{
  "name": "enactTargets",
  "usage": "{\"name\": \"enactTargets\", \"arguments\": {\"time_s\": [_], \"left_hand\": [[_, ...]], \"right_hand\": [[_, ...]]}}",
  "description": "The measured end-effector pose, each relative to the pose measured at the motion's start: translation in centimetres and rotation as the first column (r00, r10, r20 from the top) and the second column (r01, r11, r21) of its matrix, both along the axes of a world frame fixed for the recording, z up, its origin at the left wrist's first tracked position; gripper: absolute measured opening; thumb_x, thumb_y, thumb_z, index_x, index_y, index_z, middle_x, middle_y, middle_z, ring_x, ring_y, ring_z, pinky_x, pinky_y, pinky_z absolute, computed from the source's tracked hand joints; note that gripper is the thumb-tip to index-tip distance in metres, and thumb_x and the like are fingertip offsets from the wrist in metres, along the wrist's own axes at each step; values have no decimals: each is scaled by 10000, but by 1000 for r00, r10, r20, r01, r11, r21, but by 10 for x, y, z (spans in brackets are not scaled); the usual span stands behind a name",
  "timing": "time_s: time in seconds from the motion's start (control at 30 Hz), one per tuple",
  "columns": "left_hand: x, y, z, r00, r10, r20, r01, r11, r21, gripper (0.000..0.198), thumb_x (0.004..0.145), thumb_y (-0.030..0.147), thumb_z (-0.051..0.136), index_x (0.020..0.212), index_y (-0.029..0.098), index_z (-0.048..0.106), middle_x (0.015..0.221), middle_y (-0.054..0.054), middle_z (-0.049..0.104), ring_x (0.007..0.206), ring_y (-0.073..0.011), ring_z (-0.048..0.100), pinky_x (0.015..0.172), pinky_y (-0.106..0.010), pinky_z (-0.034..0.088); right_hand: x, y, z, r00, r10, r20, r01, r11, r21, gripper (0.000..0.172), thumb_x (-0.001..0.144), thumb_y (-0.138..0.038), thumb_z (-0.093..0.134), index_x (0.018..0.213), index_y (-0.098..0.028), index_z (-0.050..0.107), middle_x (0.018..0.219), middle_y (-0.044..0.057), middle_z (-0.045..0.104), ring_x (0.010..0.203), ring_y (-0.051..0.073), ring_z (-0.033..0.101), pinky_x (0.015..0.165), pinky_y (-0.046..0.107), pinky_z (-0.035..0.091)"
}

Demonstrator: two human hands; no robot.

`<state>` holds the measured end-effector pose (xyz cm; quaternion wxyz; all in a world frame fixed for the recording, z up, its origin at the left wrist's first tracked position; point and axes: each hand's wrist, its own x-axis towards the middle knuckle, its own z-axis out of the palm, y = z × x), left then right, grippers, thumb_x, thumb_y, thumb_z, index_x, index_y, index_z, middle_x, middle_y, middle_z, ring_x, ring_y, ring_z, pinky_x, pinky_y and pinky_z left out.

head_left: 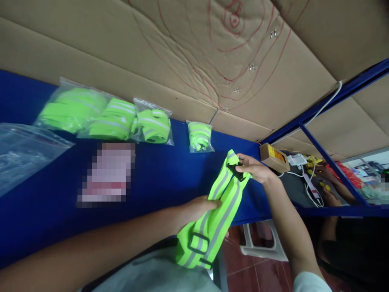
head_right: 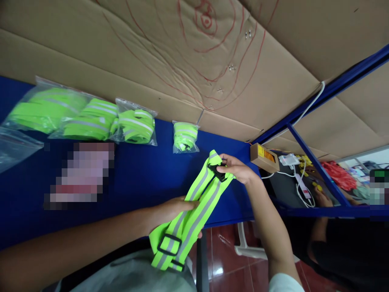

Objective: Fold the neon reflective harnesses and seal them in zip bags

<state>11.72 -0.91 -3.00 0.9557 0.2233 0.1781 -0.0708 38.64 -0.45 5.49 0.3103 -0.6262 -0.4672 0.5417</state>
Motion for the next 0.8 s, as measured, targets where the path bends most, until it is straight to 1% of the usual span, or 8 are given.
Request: {"name": "enactTargets", "arguments": {"time_s": [0.13, 0.2, 0.3, 0.37, 0.43, 0.53, 0.7, 0.8], "left_hand": [[-11, 6, 15, 970, -70, 231, 69, 998, 13, 489, 831, 399, 784, 1222, 117, 705, 1248, -203, 721, 1000, -294, 755, 863, -411, 600], [-15, 9, 21, 944, -124, 305, 123, 992, 22, 501, 814, 318, 782, 1274, 138, 699, 1338, -182, 684, 1092, -283, 733, 948, -404, 580], [-16, 11, 25, 946, -189, 262, 198, 980, -8, 491, 732, 364, 804, 1144, 101, 756, 1205, -170, 741, 1082, -272, 722, 974, -367, 563], [-15, 10, 25, 981, -145, 129, 141, 989, 40, 521, 706, 487, 834, 1064, 115, 764, 1057, -158, 772, 979, -275, 733, 895, -373, 579], [-14, 7, 24, 999, -43, 22, 39, 983, 179, 565, 657, 504, 901, 1071, 153, 745, 952, -125, 778, 868, -265, 734, 804, -376, 582], [-12, 5, 22, 995, -48, 89, 22, 961, 276, 528, 621, 394, 953, 1034, 140, 742, 919, -121, 770, 821, -246, 728, 752, -354, 576], [-9, 6, 11, 973, -86, 216, 53, 986, 156, 404, 727, 339, 884, 1033, 106, 758, 1046, -156, 761, 909, -240, 731, 830, -365, 583], [-4, 5, -1, 978, -49, 202, 28, 994, 106, 387, 732, 305, 876, 1041, 104, 759, 1077, -165, 760, 916, -254, 737, 838, -383, 586]], "right_hand": [[4, -4, 12, 991, -6, -130, 0, 999, -47, 522, 660, -403, 918, 1072, -196, 672, 1046, 73, 746, 849, 190, 718, 780, 290, 568], [2, -9, 22, 986, -29, -166, 24, 999, -35, 523, 655, -373, 924, 1084, -200, 681, 1044, 72, 745, 840, 183, 711, 765, 273, 565], [-5, -15, 37, 990, -91, -108, 93, 996, 15, 474, 678, -346, 915, 1068, -216, 678, 996, 51, 736, 817, 172, 693, 712, 248, 550], [-11, -16, 44, 991, -114, -65, 116, 993, 25, 436, 691, -339, 910, 1035, -225, 667, 969, 37, 729, 809, 169, 685, 693, 246, 544], [-14, -16, 46, 994, -100, -44, 100, 995, 13, 421, 692, -341, 911, 1006, -222, 656, 944, 27, 720, 794, 163, 678, 674, 242, 539], [-14, -12, 43, 998, -61, -3, 61, 998, -3, 424, 679, -343, 917, 977, -202, 651, 919, 25, 705, 782, 154, 666, 663, 237, 534], [-7, -1, 27, 991, 26, 134, -33, 998, 53, 433, 702, -367, 890, 1008, -202, 632, 961, 28, 720, 873, 179, 677, 742, 277, 547], [-17, 1, 14, 932, 70, 355, -139, 975, 173, 353, 770, -362, 827, 1012, -217, 614, 983, 26, 720, 902, 197, 675, 802, 318, 539]]}}
